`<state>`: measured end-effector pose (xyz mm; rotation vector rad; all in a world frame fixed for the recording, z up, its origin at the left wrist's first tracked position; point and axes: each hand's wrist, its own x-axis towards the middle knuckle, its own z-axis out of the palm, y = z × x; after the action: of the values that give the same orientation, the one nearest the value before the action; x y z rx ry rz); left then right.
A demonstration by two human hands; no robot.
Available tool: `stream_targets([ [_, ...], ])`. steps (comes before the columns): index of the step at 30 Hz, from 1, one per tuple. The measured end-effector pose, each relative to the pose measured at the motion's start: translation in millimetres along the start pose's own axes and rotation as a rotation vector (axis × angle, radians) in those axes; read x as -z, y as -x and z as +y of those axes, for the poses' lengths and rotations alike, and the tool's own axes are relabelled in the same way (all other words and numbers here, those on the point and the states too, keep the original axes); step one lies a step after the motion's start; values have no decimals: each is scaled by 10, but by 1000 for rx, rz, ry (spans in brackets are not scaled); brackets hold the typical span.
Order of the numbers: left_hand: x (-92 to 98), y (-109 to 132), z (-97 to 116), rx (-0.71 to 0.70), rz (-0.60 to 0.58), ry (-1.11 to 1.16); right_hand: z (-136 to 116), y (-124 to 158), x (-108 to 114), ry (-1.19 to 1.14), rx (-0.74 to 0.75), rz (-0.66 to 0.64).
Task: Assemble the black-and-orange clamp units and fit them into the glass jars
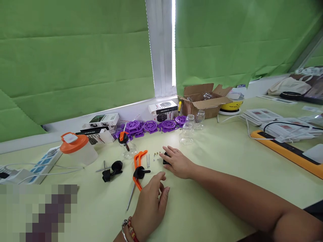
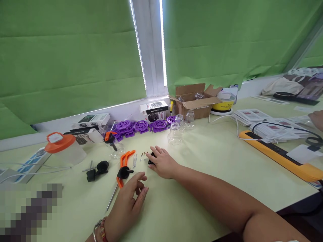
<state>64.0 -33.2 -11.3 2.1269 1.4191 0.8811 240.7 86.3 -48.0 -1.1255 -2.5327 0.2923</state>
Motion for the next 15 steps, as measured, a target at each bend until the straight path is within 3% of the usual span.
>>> stream_targets([
  [10,3,32,14,-50,-40,-25,525,-456,-31,17,-31,-26],
  [15,4,37,26,-78,-39,-47,660,-684,-63,55,-79,-21],
])
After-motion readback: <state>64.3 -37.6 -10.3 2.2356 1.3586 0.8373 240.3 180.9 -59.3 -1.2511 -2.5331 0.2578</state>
